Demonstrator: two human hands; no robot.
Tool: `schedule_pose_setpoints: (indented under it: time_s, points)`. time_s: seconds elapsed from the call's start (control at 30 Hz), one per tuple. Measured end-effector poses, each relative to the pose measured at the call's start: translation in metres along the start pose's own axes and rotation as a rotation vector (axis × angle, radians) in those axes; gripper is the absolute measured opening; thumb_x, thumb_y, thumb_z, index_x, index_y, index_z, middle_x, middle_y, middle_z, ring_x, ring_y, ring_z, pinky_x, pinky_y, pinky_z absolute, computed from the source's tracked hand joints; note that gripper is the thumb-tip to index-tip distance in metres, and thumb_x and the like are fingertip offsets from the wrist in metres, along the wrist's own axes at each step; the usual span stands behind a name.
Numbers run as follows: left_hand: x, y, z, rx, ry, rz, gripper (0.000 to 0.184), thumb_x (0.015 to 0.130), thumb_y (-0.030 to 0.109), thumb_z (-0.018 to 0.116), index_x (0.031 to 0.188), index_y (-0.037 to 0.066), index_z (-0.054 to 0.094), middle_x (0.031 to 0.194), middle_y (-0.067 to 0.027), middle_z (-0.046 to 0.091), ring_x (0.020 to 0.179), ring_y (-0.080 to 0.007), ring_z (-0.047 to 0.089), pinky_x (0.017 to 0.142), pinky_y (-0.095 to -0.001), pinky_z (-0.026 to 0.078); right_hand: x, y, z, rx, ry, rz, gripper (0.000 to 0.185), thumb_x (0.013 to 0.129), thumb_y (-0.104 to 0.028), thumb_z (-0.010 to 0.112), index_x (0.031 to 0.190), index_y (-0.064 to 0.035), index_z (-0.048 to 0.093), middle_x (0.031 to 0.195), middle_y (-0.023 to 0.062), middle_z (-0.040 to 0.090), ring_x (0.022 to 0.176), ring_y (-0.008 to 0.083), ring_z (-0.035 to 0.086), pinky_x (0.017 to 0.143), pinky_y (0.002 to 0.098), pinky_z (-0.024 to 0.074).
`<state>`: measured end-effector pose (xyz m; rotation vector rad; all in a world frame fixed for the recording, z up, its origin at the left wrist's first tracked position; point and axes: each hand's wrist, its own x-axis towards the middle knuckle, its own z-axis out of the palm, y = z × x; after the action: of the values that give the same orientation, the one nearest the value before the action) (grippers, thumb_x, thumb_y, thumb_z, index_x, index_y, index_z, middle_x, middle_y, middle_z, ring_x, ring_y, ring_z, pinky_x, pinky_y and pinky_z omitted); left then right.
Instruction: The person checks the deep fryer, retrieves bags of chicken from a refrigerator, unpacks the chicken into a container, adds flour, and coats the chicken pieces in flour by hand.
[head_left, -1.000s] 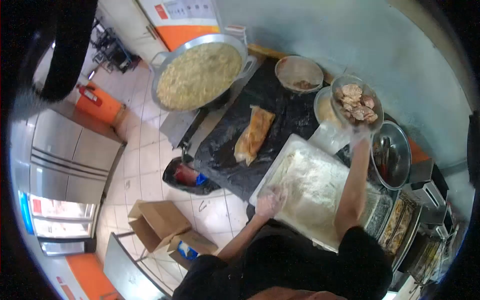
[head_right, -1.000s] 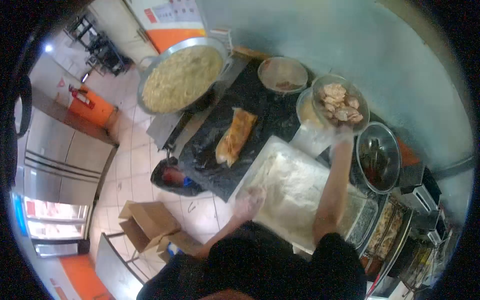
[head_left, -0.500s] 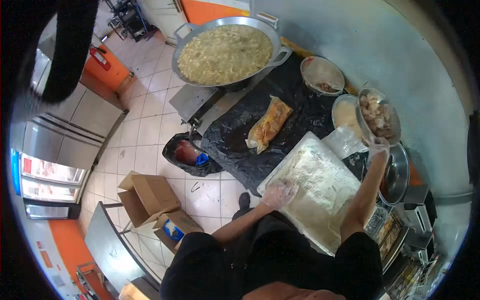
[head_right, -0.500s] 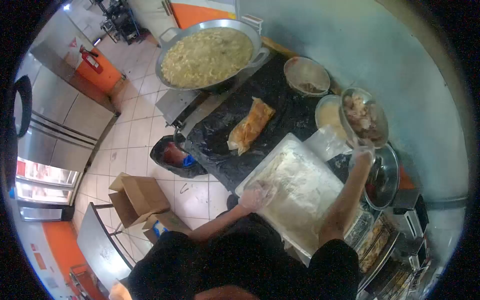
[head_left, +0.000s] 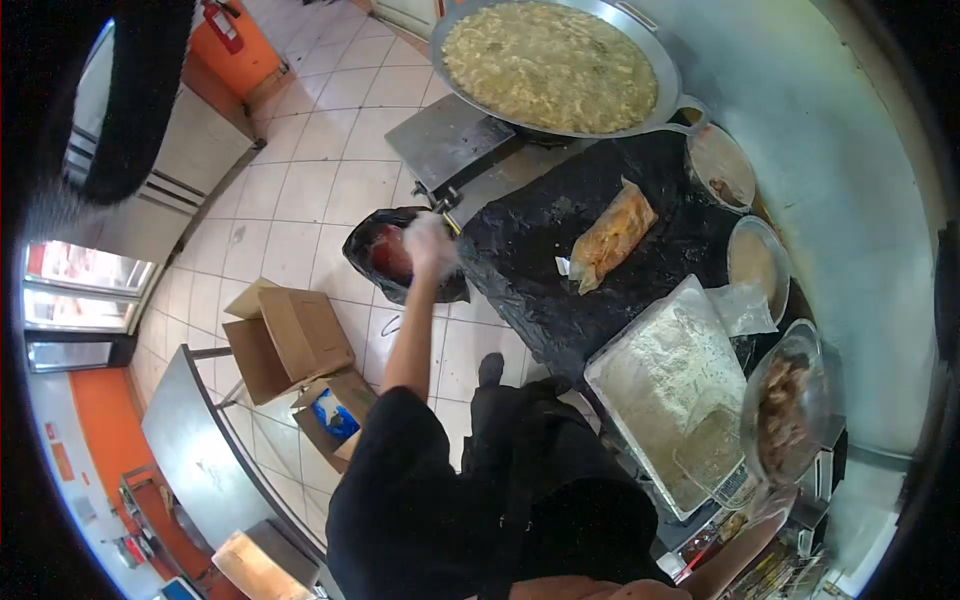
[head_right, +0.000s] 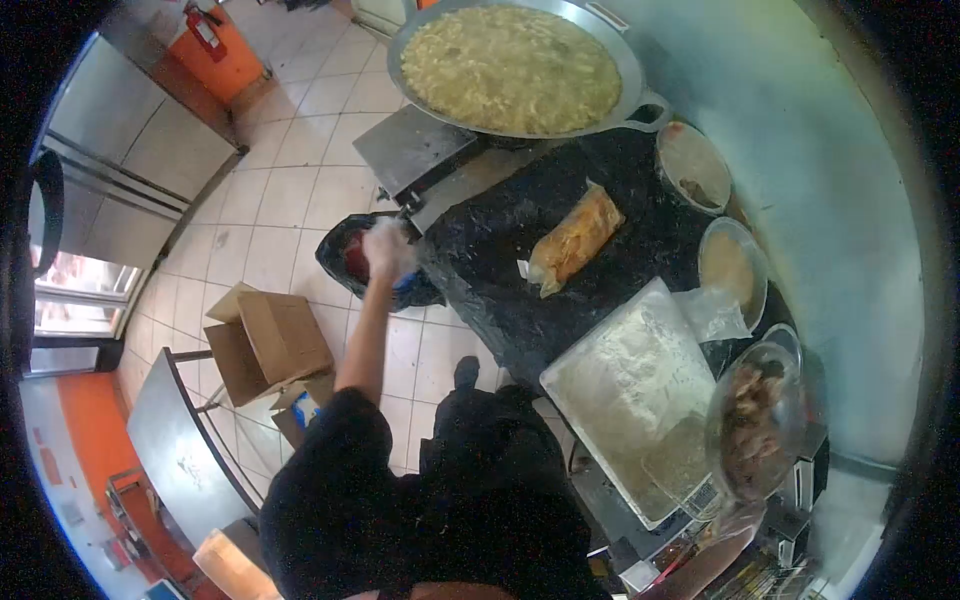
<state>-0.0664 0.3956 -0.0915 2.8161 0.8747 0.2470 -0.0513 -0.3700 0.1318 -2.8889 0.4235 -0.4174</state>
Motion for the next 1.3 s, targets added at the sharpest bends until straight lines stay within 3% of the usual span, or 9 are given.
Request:
schedule_pose_setpoints:
  time_s: [0.03, 0.1, 0.13, 0.4, 0.53, 0.83, 1.0, 1.13, 1.3]
  points:
    - [0.027, -0.051, 0.042, -0.248, 0.059, -0.22, 0.031, 0.089, 0.022, 0.042, 0.078, 0.0, 0.06, 0.076, -0.0193, 0.063, 0.068, -0.0358, 0.062, 0.059, -0.0469, 0.049, -0.005, 0.001, -0.001, -0.011, -0.02, 0.002, 0.053, 0.081, -0.026, 0.063, 0.126, -0.0029, 0.048, 0.117, 0.0171, 0.059, 0.105, 0.0292, 0.057, 0.086, 0.0368, 0.0451]
    - [0.057, -0.104, 0.086, -0.048, 0.232, -0.102, 0.03, 0.089, 0.02, 0.04, 0.083, 0.001, 0.062, 0.074, -0.0195, 0.063, 0.068, -0.0354, 0.063, 0.06, -0.0476, 0.049, -0.015, 0.002, -0.006, -0.022, -0.057, -0.001, 0.052, 0.081, -0.025, 0.063, 0.126, -0.003, 0.049, 0.117, 0.0172, 0.059, 0.106, 0.029, 0.057, 0.086, 0.0367, 0.045]
    - [0.072, -0.117, 0.086, 0.076, 0.052, 0.085, 0.029, 0.089, 0.02, 0.041, 0.091, 0.001, 0.061, 0.08, -0.0215, 0.064, 0.072, -0.0364, 0.064, 0.064, -0.0469, 0.05, -0.018, 0.003, -0.007, -0.028, -0.073, -0.006, 0.052, 0.08, -0.024, 0.063, 0.126, -0.0031, 0.049, 0.117, 0.0172, 0.059, 0.106, 0.0289, 0.057, 0.087, 0.0366, 0.0449]
    - [0.111, -0.1, 0.066, -0.01, -0.308, 0.076, 0.032, 0.088, 0.029, 0.043, 0.095, 0.006, 0.064, 0.094, -0.0212, 0.065, 0.091, -0.0396, 0.062, 0.078, -0.0478, 0.051, -0.044, -0.022, -0.014, -0.043, -0.26, 0.06, 0.049, 0.08, -0.017, 0.061, 0.125, -0.0039, 0.049, 0.117, 0.0175, 0.059, 0.107, 0.0282, 0.057, 0.088, 0.036, 0.0441]
    - [0.128, -0.124, 0.111, -0.006, -0.119, 0.372, 0.024, 0.089, 0.017, 0.043, 0.089, 0.003, 0.062, 0.091, -0.0229, 0.064, 0.083, -0.0399, 0.063, 0.069, -0.0492, 0.051, -0.042, -0.075, 0.004, -0.09, -0.283, 0.081, 0.048, 0.079, -0.014, 0.06, 0.125, -0.0043, 0.05, 0.118, 0.0177, 0.059, 0.107, 0.0278, 0.057, 0.088, 0.0357, 0.0437]
    - [0.132, -0.13, 0.108, 0.018, -0.196, 0.335, 0.035, 0.091, 0.026, 0.044, 0.077, 0.001, 0.063, 0.081, -0.0236, 0.064, 0.081, -0.0386, 0.064, 0.069, -0.0478, 0.051, -0.023, -0.053, 0.074, -0.344, -0.065, -0.384, 0.019, 0.089, -0.012, 0.048, 0.1, -0.0012, 0.06, 0.075, 0.0151, 0.059, 0.07, 0.0306, 0.059, 0.063, 0.0368, 0.046]
    - [0.104, -0.084, 0.027, 0.012, -0.281, 0.058, 0.051, 0.087, 0.041, 0.047, 0.087, -0.007, 0.065, 0.09, -0.0282, 0.063, 0.092, -0.0408, 0.062, 0.079, -0.0484, 0.048, -0.001, 0.025, 0.098, -0.021, -0.115, -0.509, 0.023, 0.093, -0.018, 0.048, 0.105, -0.0018, 0.059, 0.081, 0.0121, 0.055, 0.076, 0.0259, 0.055, 0.071, 0.0366, 0.0448]
    - [0.056, -0.018, -0.055, 0.107, -0.386, -0.037, 0.062, 0.085, 0.05, 0.045, 0.092, -0.009, 0.065, 0.095, -0.0298, 0.062, 0.098, -0.0405, 0.06, 0.083, -0.0475, 0.046, -0.023, -0.14, -0.017, -0.355, -0.262, -0.028, 0.027, 0.093, -0.016, 0.044, 0.111, -0.0005, 0.056, 0.086, 0.0195, 0.058, 0.081, 0.0314, 0.059, 0.071, 0.0408, 0.0462]
    - [0.019, 0.043, -0.069, 0.076, -0.568, 0.247, 0.067, 0.089, 0.052, 0.043, 0.107, -0.011, 0.057, 0.092, -0.0277, 0.063, 0.094, -0.0435, 0.06, 0.083, -0.0478, 0.046, -0.018, -0.178, -0.061, -0.522, -0.242, -0.086, 0.029, 0.094, -0.015, 0.039, 0.116, -0.006, 0.056, 0.099, 0.0231, 0.062, 0.093, 0.0367, 0.061, 0.081, 0.0442, 0.0471]
